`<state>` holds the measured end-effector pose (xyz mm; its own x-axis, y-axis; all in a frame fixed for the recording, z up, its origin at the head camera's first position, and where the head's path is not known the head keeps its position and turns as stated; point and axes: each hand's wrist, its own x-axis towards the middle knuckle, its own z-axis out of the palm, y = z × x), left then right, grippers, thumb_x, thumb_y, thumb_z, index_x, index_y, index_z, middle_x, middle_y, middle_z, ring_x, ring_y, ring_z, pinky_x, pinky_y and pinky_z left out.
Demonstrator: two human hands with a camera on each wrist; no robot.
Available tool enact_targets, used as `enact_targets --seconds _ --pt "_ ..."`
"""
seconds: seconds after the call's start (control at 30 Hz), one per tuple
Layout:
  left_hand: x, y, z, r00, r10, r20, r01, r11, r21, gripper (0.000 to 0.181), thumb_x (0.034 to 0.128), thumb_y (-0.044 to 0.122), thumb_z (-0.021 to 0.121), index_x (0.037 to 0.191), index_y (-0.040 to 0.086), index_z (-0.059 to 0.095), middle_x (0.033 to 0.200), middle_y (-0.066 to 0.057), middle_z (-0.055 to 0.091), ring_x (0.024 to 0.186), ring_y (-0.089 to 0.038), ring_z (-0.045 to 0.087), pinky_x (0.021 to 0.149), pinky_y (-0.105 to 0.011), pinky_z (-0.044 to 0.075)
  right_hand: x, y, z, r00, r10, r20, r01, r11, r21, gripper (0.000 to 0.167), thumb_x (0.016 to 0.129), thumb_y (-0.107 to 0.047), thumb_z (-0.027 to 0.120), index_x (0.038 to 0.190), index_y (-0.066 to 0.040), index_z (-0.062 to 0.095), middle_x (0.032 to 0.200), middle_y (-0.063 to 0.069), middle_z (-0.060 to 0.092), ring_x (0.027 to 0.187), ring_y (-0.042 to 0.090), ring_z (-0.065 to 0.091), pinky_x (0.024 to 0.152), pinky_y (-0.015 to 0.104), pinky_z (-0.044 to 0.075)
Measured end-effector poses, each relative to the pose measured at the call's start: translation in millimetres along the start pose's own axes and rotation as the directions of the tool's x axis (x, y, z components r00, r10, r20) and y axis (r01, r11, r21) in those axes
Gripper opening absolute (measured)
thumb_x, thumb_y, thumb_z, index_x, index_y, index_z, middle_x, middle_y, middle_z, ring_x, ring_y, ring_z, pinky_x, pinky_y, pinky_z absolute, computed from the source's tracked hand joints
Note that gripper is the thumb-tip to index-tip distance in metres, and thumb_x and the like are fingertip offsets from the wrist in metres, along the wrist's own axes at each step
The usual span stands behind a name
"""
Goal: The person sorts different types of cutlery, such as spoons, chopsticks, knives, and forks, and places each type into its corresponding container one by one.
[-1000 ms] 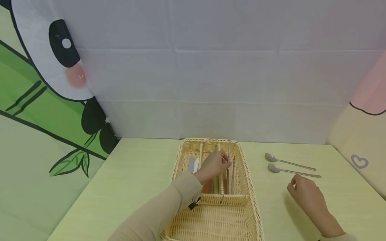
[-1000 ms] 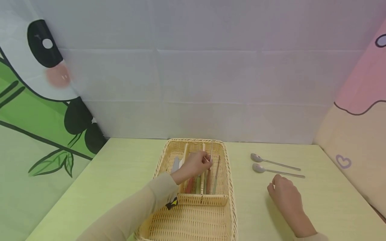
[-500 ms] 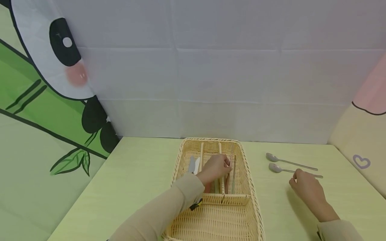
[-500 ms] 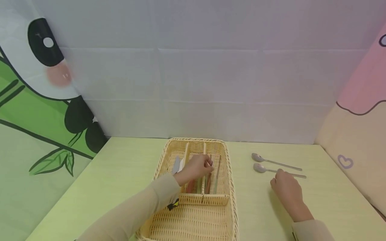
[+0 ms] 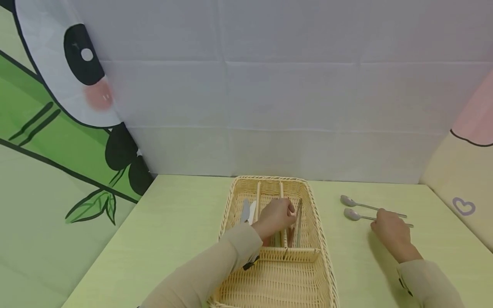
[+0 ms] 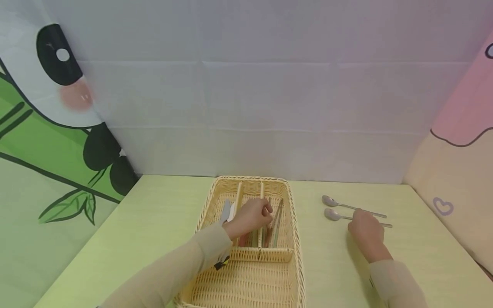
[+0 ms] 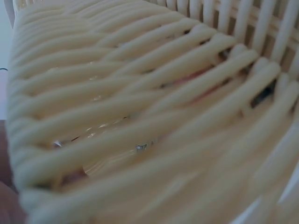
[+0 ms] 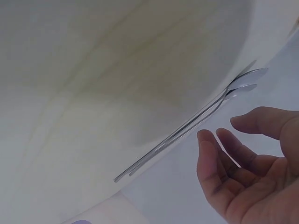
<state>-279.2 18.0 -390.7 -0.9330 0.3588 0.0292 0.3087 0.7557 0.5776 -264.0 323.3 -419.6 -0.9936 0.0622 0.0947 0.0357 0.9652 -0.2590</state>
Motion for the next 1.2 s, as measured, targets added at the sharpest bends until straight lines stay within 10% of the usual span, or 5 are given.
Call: enact_targets --seconds 0.5,1.2 --pt "-13.6 6.5 -5.0 0.998 0.066 0.013 -0.066 0.998 -0.008 0.011 0.0892 0.021 0.058 0.094 0.011 0.061 0.075 0.003 0.060 0.058 -0.007 0.050 0.051 -0.021 0.041 14.0 22 6 0.999 0.003 0.041 -0.001 0.998 -0.061 0.022 0.082 0.001 0.036 0.097 0.011 0.049 0.088 0.033 0.053 0.079 0.048 0.054 0.047 0.046 0.042" --pt "-43.0 -24.4 -44.0 0.990 0.034 -0.134 -0.022 0.996 0.092 0.012 0.0897 0.019 0.056 0.093 0.009 0.064 0.093 -0.005 0.066 0.058 -0.008 0.049 0.062 -0.030 0.048 18.6 26 8 0.999 -0.027 0.028 0.030 0.991 -0.133 0.023 0.085 0.006 0.036 0.074 0.002 0.056 0.082 0.033 0.059 0.063 0.039 0.059 0.044 0.048 0.042"
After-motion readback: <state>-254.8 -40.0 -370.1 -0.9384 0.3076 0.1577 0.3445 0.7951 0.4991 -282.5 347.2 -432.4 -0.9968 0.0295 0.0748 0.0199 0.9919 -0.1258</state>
